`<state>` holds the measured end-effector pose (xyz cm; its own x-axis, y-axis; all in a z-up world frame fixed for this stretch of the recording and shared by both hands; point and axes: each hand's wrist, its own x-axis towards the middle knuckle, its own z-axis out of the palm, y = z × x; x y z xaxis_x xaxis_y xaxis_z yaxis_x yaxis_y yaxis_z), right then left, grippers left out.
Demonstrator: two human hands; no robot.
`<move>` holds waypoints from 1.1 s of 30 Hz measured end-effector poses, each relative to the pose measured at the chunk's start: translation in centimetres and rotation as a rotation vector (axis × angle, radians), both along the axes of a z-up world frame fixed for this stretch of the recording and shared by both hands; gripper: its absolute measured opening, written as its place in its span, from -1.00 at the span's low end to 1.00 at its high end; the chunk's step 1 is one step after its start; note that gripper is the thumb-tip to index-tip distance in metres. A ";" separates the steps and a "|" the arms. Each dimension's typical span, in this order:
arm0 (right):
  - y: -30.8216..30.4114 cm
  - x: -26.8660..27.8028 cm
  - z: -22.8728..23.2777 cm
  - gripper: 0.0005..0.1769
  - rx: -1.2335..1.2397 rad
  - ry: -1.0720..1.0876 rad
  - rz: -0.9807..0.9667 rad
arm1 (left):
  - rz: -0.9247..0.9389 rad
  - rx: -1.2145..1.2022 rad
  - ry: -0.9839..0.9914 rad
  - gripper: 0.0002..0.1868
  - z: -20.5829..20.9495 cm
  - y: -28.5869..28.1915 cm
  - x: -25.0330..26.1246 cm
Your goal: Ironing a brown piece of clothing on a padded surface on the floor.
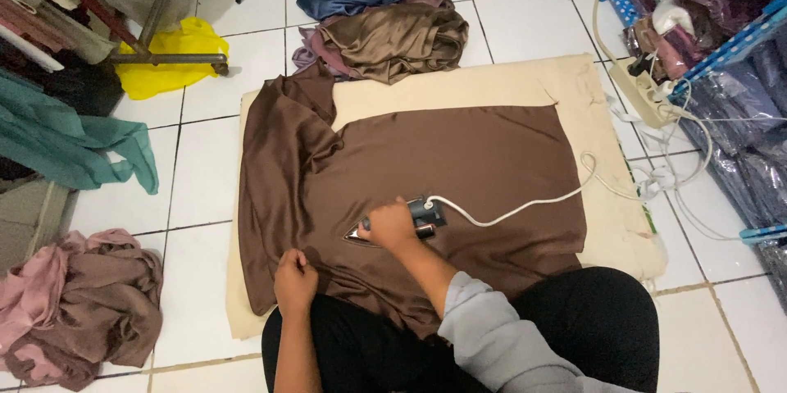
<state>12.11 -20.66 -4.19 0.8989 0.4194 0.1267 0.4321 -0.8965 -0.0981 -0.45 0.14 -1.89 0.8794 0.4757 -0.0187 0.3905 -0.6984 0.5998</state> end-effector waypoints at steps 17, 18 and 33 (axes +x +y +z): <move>-31.1 3.9 1.3 -0.34 -0.284 0.178 -0.486 | 0.107 -0.099 -0.286 -0.93 0.9 1.6 -4.8; -33.2 3.7 1.5 -0.32 -0.284 0.126 -0.497 | 0.113 -0.125 -0.273 -0.93 1.0 1.6 -5.1; -24.5 6.0 -1.1 -0.36 -0.344 0.180 -0.373 | 0.044 0.084 -0.177 -0.88 1.3 1.0 -7.8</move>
